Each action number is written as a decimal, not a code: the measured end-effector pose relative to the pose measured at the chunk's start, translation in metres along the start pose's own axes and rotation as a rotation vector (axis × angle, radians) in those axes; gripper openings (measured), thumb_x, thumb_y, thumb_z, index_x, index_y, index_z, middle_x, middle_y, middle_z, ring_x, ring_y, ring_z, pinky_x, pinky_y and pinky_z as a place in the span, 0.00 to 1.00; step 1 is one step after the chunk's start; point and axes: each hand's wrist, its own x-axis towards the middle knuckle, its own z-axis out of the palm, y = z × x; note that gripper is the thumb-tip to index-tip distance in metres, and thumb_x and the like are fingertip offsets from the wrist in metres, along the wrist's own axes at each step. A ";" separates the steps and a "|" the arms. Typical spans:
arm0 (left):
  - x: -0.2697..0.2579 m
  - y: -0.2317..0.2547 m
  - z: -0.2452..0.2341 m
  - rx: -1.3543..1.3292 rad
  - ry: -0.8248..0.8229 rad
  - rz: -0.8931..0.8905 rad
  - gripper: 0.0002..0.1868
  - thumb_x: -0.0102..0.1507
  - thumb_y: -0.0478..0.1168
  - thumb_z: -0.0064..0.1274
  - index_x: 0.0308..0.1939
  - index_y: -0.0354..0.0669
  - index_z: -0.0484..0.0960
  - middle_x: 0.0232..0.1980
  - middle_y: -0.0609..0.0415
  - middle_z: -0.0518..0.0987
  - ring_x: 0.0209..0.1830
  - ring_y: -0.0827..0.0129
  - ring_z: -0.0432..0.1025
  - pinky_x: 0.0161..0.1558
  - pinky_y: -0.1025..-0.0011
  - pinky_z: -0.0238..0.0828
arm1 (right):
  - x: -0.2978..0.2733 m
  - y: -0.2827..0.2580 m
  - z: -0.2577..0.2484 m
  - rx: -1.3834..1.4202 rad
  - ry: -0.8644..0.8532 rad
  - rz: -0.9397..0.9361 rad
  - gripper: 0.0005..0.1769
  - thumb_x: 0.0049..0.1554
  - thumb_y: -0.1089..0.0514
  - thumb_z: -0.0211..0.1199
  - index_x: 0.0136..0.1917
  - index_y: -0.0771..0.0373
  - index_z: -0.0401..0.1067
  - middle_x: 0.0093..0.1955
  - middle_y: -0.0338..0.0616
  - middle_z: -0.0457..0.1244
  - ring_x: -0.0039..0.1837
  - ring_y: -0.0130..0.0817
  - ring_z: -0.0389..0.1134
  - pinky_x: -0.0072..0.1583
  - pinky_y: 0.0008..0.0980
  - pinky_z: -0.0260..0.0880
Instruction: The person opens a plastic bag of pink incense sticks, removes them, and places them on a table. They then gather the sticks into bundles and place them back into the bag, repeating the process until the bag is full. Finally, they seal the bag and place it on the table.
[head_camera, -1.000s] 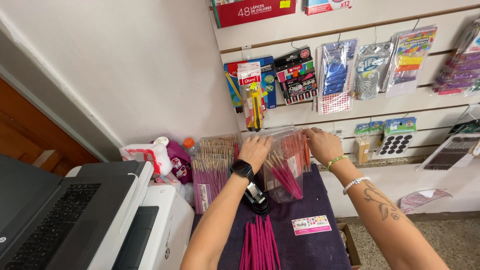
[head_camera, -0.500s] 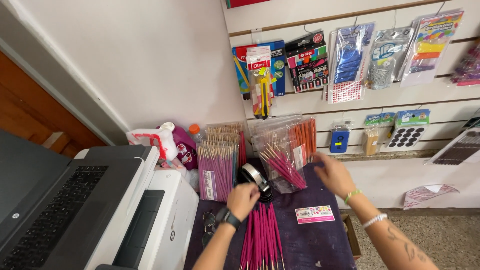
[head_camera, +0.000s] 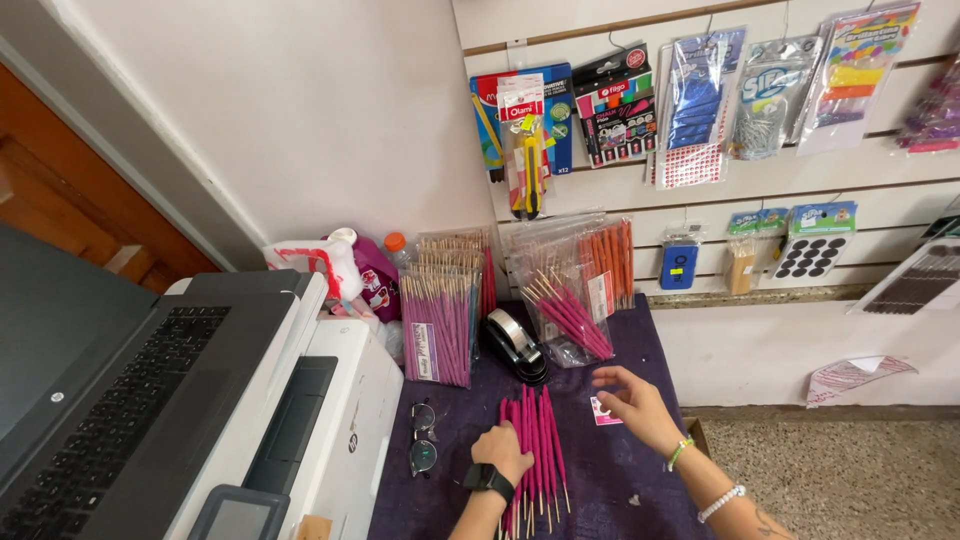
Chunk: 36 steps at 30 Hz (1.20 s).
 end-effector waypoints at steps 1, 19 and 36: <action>-0.001 0.003 -0.003 -0.007 -0.047 -0.027 0.25 0.59 0.56 0.66 0.47 0.43 0.78 0.45 0.49 0.82 0.45 0.49 0.79 0.43 0.54 0.80 | -0.002 0.000 0.001 0.003 0.005 -0.010 0.18 0.57 0.59 0.65 0.61 0.55 0.76 0.56 0.36 0.75 0.41 0.25 0.75 0.47 0.27 0.77; -0.006 -0.002 -0.053 -1.045 -0.200 0.176 0.10 0.63 0.43 0.51 0.27 0.57 0.69 0.30 0.67 0.71 0.32 0.76 0.68 0.44 0.75 0.60 | -0.006 0.005 0.015 0.405 -0.019 0.088 0.14 0.60 0.61 0.62 0.60 0.64 0.75 0.53 0.47 0.71 0.46 0.34 0.73 0.49 0.32 0.75; -0.010 0.054 -0.080 -1.383 -0.272 0.420 0.05 0.67 0.36 0.42 0.37 0.47 0.74 0.29 0.57 0.75 0.29 0.72 0.69 0.40 0.71 0.67 | 0.011 -0.049 0.046 0.512 0.043 -0.042 0.08 0.59 0.58 0.65 0.48 0.64 0.79 0.48 0.48 0.74 0.45 0.33 0.72 0.46 0.30 0.72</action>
